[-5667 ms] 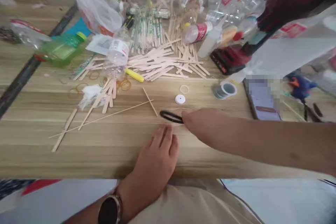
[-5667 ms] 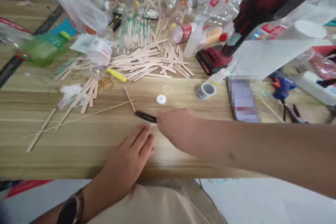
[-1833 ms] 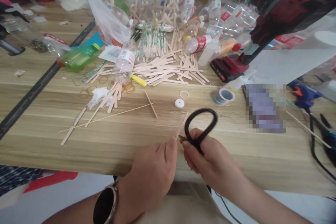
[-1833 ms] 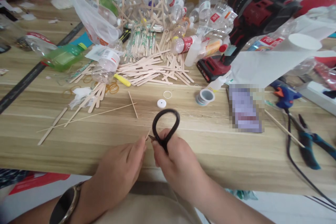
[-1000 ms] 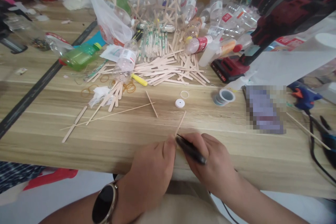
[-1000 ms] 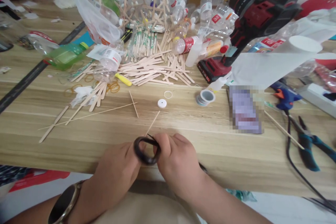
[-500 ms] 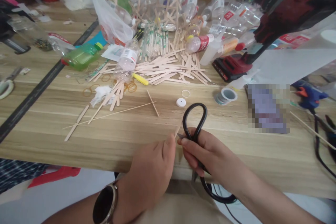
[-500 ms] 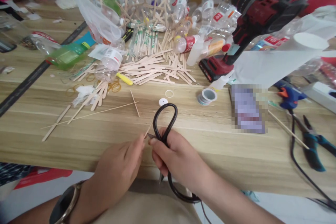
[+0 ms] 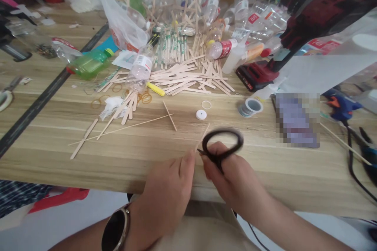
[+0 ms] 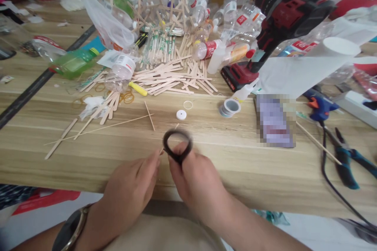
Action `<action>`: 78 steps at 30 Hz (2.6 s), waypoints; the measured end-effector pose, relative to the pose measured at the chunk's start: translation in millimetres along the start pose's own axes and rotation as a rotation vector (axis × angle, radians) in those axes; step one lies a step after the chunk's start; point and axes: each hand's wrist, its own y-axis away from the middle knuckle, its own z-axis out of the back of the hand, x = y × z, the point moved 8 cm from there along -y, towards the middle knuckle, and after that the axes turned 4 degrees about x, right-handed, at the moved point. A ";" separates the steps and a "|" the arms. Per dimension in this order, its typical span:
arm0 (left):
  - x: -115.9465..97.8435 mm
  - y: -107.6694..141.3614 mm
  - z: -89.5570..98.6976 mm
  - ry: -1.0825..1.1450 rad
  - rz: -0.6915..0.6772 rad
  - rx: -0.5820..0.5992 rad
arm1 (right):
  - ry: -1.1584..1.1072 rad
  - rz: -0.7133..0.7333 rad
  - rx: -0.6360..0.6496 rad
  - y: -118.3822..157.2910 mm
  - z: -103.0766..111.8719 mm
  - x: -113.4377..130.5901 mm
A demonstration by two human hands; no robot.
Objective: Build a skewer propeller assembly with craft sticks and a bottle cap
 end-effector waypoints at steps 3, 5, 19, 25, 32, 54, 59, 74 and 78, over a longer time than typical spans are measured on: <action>1.8 0.5 -4.6 0.034 0.016 0.083 | 0.334 0.306 -0.214 9.1 6.8 20.3; 1.6 0.1 -2.5 0.015 0.015 0.065 | 0.241 0.202 -0.154 5.5 4.0 11.1; 18.4 -3.4 11.0 0.659 0.239 0.077 | -0.155 -0.039 -0.123 8.8 0.6 -1.2; 26.3 7.6 -18.0 1.366 0.584 0.316 | -0.114 0.002 -0.203 14.2 1.0 2.5; 13.1 5.0 -35.2 1.987 0.745 0.437 | -0.135 0.010 -0.219 19.3 -2.3 2.0; 27.3 -1.4 -5.0 1.141 0.471 0.155 | -0.031 -0.094 -0.208 23.9 -1.2 8.9; 29.4 -0.3 2.9 0.897 0.429 0.085 | -0.064 -0.116 -0.194 22.9 -3.3 6.6; -8.8 5.4 46.7 0.048 -0.085 -0.299 | -0.163 0.013 -0.210 33.2 -7.2 0.4; -10.9 5.3 54.6 0.037 -0.134 -0.318 | -0.183 0.072 -0.248 34.5 -2.4 8.5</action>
